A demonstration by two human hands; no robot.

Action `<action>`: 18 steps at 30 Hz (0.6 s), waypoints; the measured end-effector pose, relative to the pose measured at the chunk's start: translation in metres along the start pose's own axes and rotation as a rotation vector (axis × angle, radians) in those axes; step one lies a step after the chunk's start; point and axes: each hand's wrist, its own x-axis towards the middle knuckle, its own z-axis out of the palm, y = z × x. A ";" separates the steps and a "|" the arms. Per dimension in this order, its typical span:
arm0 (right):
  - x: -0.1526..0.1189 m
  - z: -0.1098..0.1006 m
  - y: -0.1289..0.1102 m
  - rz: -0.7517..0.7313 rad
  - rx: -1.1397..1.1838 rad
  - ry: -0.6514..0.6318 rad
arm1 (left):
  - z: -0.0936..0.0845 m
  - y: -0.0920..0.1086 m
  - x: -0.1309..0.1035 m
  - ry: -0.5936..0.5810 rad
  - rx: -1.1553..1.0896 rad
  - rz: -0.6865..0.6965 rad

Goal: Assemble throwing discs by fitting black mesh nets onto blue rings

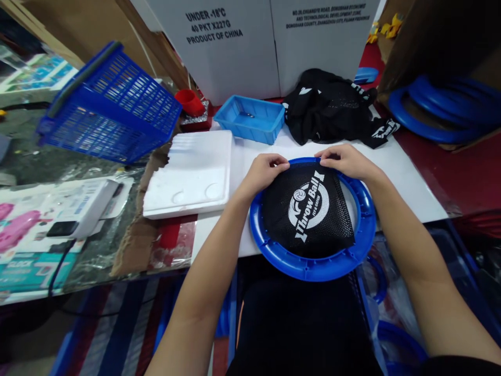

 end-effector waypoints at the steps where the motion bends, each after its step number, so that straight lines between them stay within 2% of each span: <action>1: 0.001 0.000 0.000 -0.002 -0.008 0.001 | 0.000 -0.001 0.001 0.000 -0.002 -0.008; 8: 0.011 0.002 0.005 -0.011 -0.131 -0.039 | 0.004 -0.009 0.005 0.028 -0.156 -0.044; 14: 0.015 0.000 0.007 0.001 -0.273 -0.057 | 0.010 -0.011 0.004 0.101 -0.093 -0.039; 18: 0.012 0.000 0.006 -0.013 -0.242 -0.085 | 0.008 -0.010 0.004 0.076 -0.154 -0.047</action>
